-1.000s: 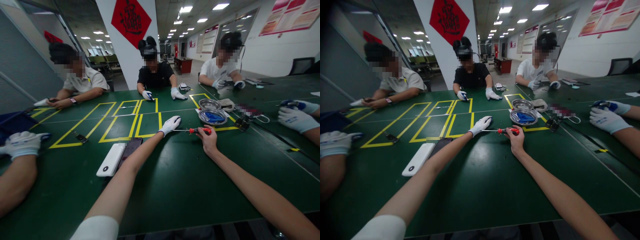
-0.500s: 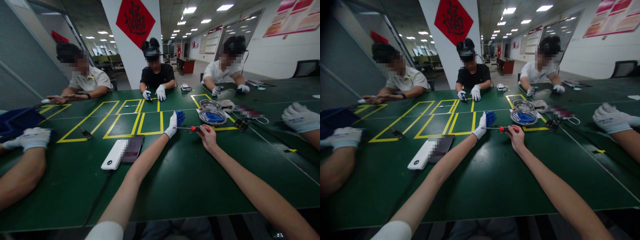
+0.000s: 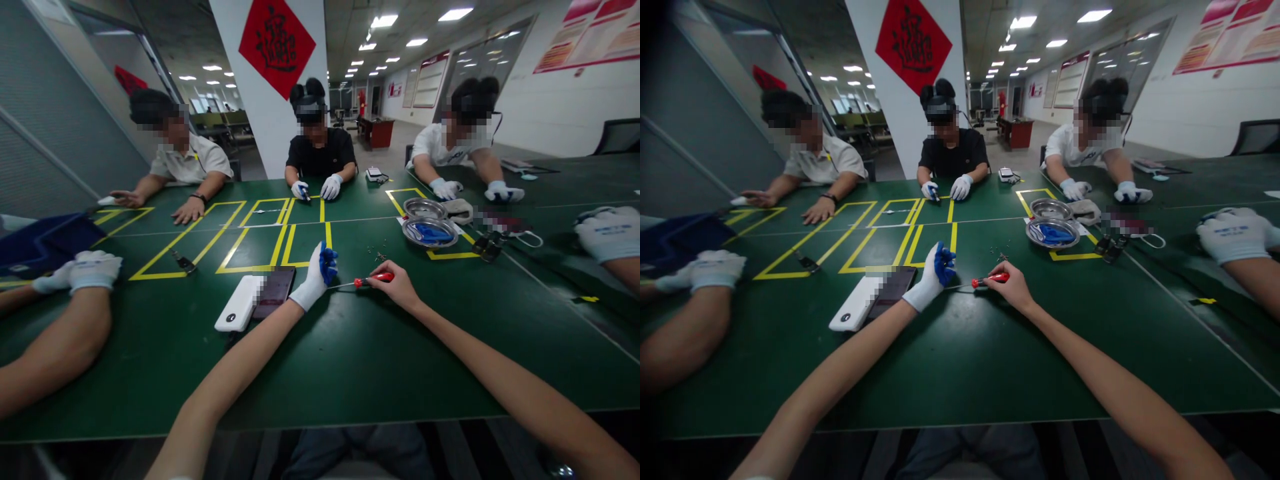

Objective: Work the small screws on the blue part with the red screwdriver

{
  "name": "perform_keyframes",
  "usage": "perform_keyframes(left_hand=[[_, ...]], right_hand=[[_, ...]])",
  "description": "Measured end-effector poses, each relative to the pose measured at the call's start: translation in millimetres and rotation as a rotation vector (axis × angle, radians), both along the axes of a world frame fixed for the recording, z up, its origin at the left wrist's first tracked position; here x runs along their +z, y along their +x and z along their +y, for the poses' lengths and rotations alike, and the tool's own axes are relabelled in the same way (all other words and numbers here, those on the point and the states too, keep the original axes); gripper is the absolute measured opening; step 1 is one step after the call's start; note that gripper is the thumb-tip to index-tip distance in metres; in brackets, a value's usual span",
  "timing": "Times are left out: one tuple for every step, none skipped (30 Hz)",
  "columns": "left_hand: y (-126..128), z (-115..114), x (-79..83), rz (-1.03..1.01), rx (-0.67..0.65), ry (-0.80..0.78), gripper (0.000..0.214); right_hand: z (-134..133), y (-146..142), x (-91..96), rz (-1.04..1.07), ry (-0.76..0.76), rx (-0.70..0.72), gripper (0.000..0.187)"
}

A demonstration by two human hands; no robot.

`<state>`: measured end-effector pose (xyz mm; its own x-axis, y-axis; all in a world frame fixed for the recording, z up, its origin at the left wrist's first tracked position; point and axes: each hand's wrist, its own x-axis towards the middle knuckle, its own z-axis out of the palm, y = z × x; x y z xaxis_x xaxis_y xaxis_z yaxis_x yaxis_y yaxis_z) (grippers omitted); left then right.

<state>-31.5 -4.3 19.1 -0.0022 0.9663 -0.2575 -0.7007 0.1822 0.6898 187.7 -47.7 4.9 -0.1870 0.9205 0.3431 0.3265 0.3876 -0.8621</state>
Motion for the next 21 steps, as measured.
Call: perform_keyframes(left_hand=[[-1,-3,-0.8,-0.066,0.015,-0.026,0.037],[-2,-5,-1.7,-0.122,0.018,-0.046,0.037],[-3,-6,-2.6,-0.164,0.016,-0.06,0.036],[-3,-7,-3.5,-0.197,0.014,-0.065,0.035],[-2,-7,-4.2,-0.224,0.011,-0.065,0.035],[0,-8,-4.8,-0.249,0.005,-0.058,0.035],[2,-8,-5.2,-0.273,-0.002,-0.04,0.036],[4,-9,-5.3,-0.292,-0.011,-0.016,0.037],[8,-10,-5.1,-0.307,-0.022,0.01,0.04],[11,-11,-4.6,-0.313,-0.035,0.036,0.043],[15,-11,-3.8,-0.311,-0.046,0.06,0.047],[20,-12,-2.8,-0.301,-0.049,0.08,0.05],[24,-12,-1.5,-0.287,-0.048,0.096,0.052],[29,-12,-0.2,-0.269,-0.046,0.106,0.053],[33,-11,1.0,-0.245,-0.045,0.114,0.053],[37,-9,1.9,-0.217,-0.048,0.115,0.053],[39,-7,2.5,-0.183,-0.053,0.11,0.054],[41,-4,2.7,-0.143,-0.057,0.101,0.055],[42,-1,2.5,-0.1,-0.057,0.095,0.057],[42,2,2.0,-0.061,-0.05,0.091,0.06],[42,5,1.4,-0.026,-0.04,0.092,0.062]], right_hand=[[-2,-3,-0.4,-0.048,0.017,0.041,0.033],[-4,-6,-0.8,-0.088,0.031,0.081,0.032],[-6,-9,-0.9,-0.119,0.047,0.115,0.031],[-9,-12,-0.5,-0.147,0.066,0.144,0.03],[-11,-15,0.2,-0.173,0.084,0.172,0.028],[-13,-18,1.6,-0.202,0.102,0.203,0.027],[-16,-22,3.5,-0.236,0.119,0.238,0.026],[-20,-25,6.0,-0.275,0.143,0.267,0.025],[-24,-30,9.1,-0.323,0.178,0.279,0.024],[-28,-34,12.6,-0.379,0.226,0.272,0.023],[-33,-40,16.5,-0.441,0.286,0.248,0.023],[-38,-46,20.6,-0.508,0.352,0.216,0.024],[-43,-54,24.7,-0.579,0.412,0.197,0.028],[-48,-61,28.4,-0.652,0.456,0.199,0.034],[-52,-69,31.8,-0.722,0.479,0.212,0.04],[-55,-77,34.5,-0.782,0.482,0.22,0.045],[-57,-84,36.5,-0.829,0.471,0.221,0.048],[-58,-91,37.9,-0.864,0.457,0.224,0.048],[-58,-96,38.7,-0.888,0.447,0.23,0.045],[-57,-99,39.1,-0.904,0.444,0.242,0.041],[-55,-102,39.4,-0.916,0.447,0.254,0.037]])
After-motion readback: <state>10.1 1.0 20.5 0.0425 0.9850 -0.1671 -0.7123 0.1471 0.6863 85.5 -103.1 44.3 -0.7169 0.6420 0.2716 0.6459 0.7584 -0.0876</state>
